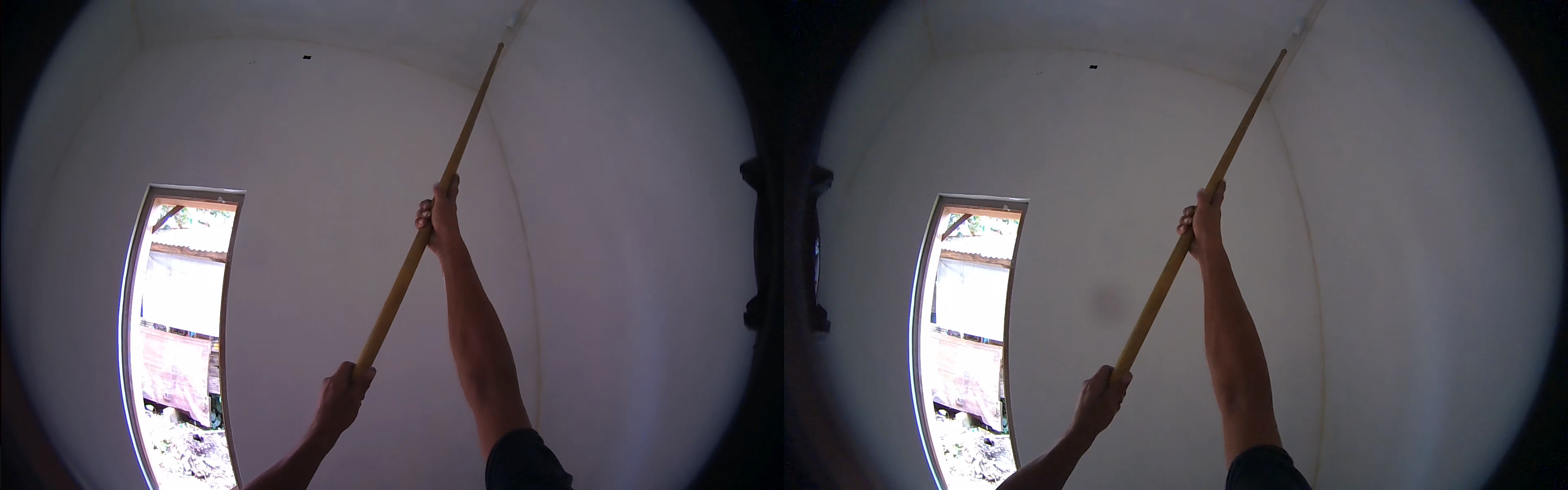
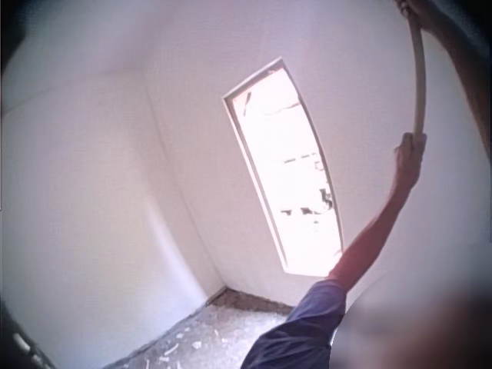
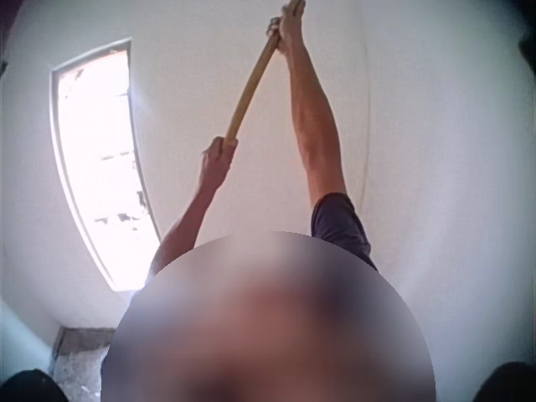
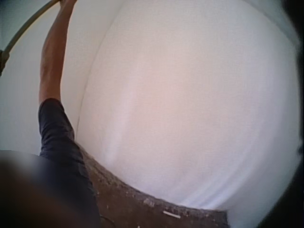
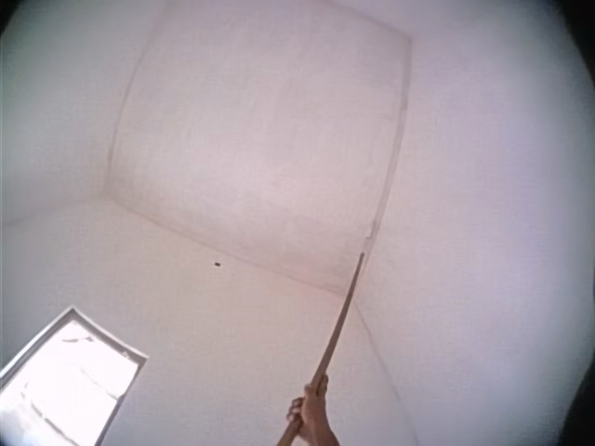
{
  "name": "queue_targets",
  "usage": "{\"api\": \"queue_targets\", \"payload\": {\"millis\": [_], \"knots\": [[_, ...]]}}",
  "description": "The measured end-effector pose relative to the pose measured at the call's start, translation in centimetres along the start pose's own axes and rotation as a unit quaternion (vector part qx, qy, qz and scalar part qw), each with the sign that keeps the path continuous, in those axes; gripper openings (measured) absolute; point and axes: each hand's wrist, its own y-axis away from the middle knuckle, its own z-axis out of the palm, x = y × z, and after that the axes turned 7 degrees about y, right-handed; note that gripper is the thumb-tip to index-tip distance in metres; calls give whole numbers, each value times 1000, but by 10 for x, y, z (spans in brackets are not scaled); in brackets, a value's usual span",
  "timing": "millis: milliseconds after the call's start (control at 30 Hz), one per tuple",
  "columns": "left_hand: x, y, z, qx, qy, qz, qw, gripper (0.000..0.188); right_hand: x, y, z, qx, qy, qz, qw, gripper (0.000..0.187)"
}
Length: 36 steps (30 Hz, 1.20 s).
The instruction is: The person wraps a paint roller handle with brown paper, then attaches the roller to a long bamboo pole. They dip the roller into a paint tray and apply white paint to the ceiling and upper walls of a small room with a dirt floor and one window.
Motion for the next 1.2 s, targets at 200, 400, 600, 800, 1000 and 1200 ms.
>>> {"api": "queue_targets", "payload": {"millis": [200, 400, 600, 800, 1000, 1200], "knots": [[9, 2, 7, 13, -16, 19, 1000, 37, -5, -4, -6, -20, -8, -20, 1000, 67], [16, 13, 10, 18, -43, 22, 999, 37, -8, -5, -10, -31, -30, -28, 999, 67], [7, 12, 7, -7, -5, 28, 1000, 44, -3, -6, -9, -47, -47, -23, 998, 59], [1, 5, 0, -2, 54, 54, 997, 37, 2, -11, -9, -64, -49, -34, 996, 58], [3, 8, 3, 24, 15, 37, 999, 40, 5, -14, -9, -73, -88, -32, 993, 67], [9, 28, 5, 59, 57, 19, 996, 34, 4, -2, -5, -96, -101, -39, 989, 71]]}}
